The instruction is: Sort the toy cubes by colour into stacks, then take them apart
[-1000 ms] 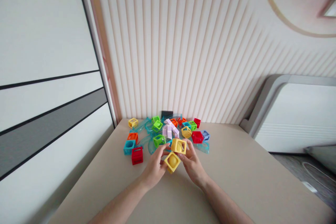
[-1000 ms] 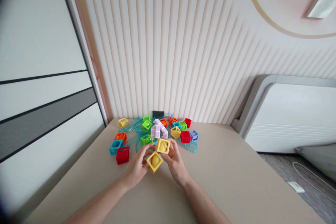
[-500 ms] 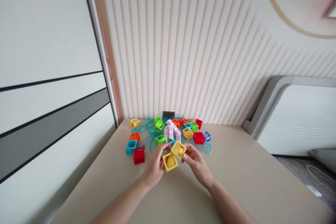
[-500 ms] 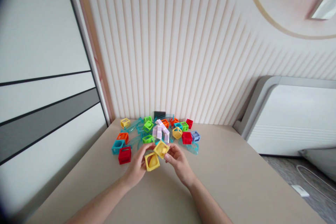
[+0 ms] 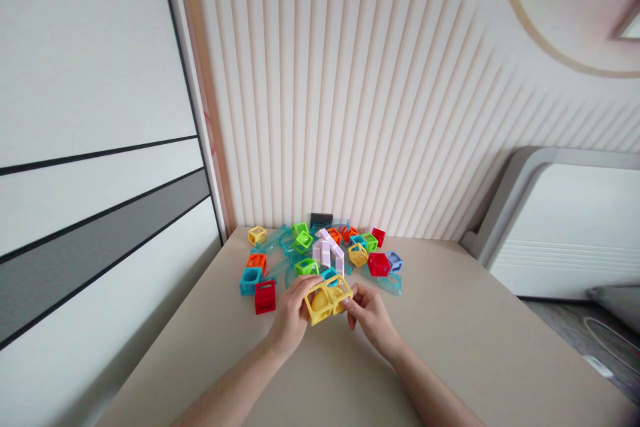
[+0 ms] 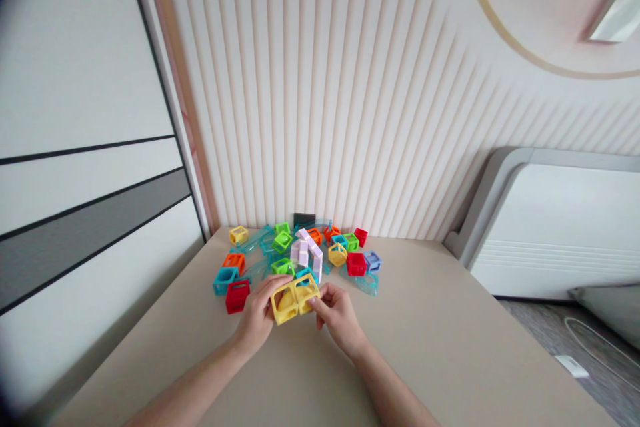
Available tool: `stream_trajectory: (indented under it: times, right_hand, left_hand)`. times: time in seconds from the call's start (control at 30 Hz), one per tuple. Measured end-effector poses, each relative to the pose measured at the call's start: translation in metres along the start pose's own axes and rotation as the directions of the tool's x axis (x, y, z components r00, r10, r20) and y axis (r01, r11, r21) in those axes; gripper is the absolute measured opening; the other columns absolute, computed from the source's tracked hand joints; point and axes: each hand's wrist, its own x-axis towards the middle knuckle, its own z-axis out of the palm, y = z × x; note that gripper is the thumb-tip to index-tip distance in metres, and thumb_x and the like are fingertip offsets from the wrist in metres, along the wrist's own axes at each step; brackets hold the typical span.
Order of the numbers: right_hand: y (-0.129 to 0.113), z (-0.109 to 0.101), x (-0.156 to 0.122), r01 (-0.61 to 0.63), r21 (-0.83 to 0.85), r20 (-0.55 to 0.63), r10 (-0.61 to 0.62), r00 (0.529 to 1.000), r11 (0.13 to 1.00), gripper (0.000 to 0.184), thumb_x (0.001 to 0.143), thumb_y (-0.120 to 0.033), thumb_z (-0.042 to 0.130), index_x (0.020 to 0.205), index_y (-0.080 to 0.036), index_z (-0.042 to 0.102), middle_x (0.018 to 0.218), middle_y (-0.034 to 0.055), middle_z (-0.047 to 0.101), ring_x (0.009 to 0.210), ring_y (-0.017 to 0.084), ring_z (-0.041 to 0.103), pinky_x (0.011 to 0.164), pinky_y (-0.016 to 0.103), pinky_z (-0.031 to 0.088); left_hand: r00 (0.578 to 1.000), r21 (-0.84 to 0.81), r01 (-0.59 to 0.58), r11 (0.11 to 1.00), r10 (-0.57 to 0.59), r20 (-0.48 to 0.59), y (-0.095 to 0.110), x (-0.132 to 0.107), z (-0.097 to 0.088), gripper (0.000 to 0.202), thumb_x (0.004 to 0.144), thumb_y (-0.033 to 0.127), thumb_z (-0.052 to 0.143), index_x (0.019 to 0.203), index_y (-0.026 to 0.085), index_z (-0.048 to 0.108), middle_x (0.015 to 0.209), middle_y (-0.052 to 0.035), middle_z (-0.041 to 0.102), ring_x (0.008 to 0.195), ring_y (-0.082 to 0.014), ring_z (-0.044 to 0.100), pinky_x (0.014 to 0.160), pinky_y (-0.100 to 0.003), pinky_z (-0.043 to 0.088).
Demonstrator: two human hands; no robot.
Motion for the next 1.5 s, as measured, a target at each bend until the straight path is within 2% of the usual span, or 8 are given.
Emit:
stream_trajectory:
  times: [0.33, 0.43, 0.53, 0.73, 0.97, 1.17, 1.33, 1.5]
  right_hand:
    - [-0.004, -0.001, -0.006, -0.07, -0.023, 0.163, 0.073, 0.984, 0.997, 0.048, 0.075, -0.064, 0.074, 0.076, -0.019, 0.056, 0.051, -0.0048, 0.059, 0.038, 0.01, 0.052, 0.04, 0.021, 0.039]
    - [-0.009, -0.001, -0.008, -0.012, 0.05, 0.196, 0.002, 0.981, 0.999, 0.047, 0.076, -0.057, 0.077, 0.099, -0.02, 0.059, 0.065, -0.0025, 0.065, 0.05, 0.013, 0.058, 0.05, 0.025, 0.046]
    - [-0.006, 0.0, -0.008, 0.034, 0.083, 0.173, -0.048, 0.984, 0.996, 0.064, 0.074, -0.049, 0.083, 0.125, -0.025, 0.053, 0.073, -0.0029, 0.064, 0.06, 0.013, 0.058, 0.058, 0.026, 0.046]
    - [0.019, -0.005, -0.005, 0.108, -0.079, 0.182, -0.092, 0.979, 0.991, 0.077, 0.077, -0.055, 0.078, 0.139, -0.026, 0.045, 0.074, -0.0034, 0.061, 0.061, 0.012, 0.051, 0.055, 0.023, 0.035]
    - [0.014, -0.005, -0.008, 0.204, -0.222, 0.214, -0.157, 0.964, 0.953, 0.076, 0.078, -0.055, 0.076, 0.141, -0.026, 0.044, 0.11, 0.0056, 0.066, 0.089, 0.022, 0.063, 0.072, 0.029, 0.05]
    - [0.007, -0.004, -0.009, 0.306, -0.218, 0.202, -0.264, 0.943, 0.927, 0.06, 0.082, -0.062, 0.069, 0.125, -0.022, 0.055, 0.108, 0.0075, 0.067, 0.098, 0.025, 0.063, 0.084, 0.034, 0.051]
    - [0.018, -0.007, -0.007, 0.269, -0.143, 0.08, -0.26, 0.962, 0.952, 0.057, 0.09, -0.061, 0.058, 0.133, -0.023, 0.052, 0.101, 0.0078, 0.067, 0.074, 0.018, 0.061, 0.062, 0.028, 0.052]
    - [0.018, -0.011, -0.002, 0.258, -0.094, -0.032, -0.262, 0.965, 0.962, 0.061, 0.091, -0.064, 0.055, 0.135, -0.022, 0.052, 0.103, 0.0089, 0.068, 0.065, 0.014, 0.058, 0.055, 0.025, 0.05]
  left_hand:
    - [0.983, 0.063, -0.185, 0.981, 0.184, 0.028, -0.003, 0.0, -0.005, 0.035, 0.094, 0.012, 0.053, 0.123, 0.027, 0.067, 0.116, -0.01, 0.067, 0.109, -0.0232, 0.066, 0.091, -0.038, 0.058]
    - [0.994, 0.038, -0.111, 0.993, 0.111, -0.003, -0.002, 0.001, -0.005, 0.035, 0.091, 0.008, 0.054, 0.119, 0.024, 0.068, 0.114, -0.0098, 0.069, 0.105, -0.023, 0.067, 0.089, -0.037, 0.058]
    - [1.0, -0.009, -0.017, 1.0, 0.017, -0.025, -0.002, 0.002, -0.004, 0.038, 0.086, 0.004, 0.056, 0.116, 0.023, 0.068, 0.113, -0.0092, 0.071, 0.104, -0.023, 0.069, 0.089, -0.036, 0.058]
    - [0.998, -0.066, 0.056, 0.996, -0.055, 0.016, -0.006, 0.001, 0.001, 0.046, 0.082, 0.0, 0.053, 0.117, 0.024, 0.069, 0.112, -0.0073, 0.074, 0.102, -0.0221, 0.071, 0.089, -0.035, 0.058]
    - [0.983, -0.148, 0.118, 0.982, -0.094, 0.161, -0.004, 0.001, 0.0, 0.04, 0.081, 0.007, 0.063, 0.117, 0.024, 0.069, 0.12, -0.0082, 0.072, 0.109, -0.024, 0.068, 0.095, -0.037, 0.055]
    - [0.945, -0.205, 0.281, 0.938, -0.233, 0.228, -0.003, 0.001, 0.002, 0.045, 0.08, 0.011, 0.065, 0.122, 0.025, 0.068, 0.12, -0.009, 0.072, 0.106, -0.027, 0.069, 0.091, -0.037, 0.055]
    - [0.901, -0.365, 0.402, 0.84, -0.291, 0.322, 0.011, 0.005, 0.0, 0.048, 0.087, 0.022, 0.063, 0.134, 0.03, 0.062, 0.122, -0.0099, 0.071, 0.104, -0.03, 0.069, 0.087, -0.041, 0.056]
    - [0.864, -0.572, 0.469, 0.673, -0.215, 0.455, 0.021, 0.002, -0.005, 0.052, 0.089, 0.039, 0.063, 0.139, 0.028, 0.056, 0.131, -0.0122, 0.065, 0.115, -0.0342, 0.062, 0.085, -0.041, 0.055]
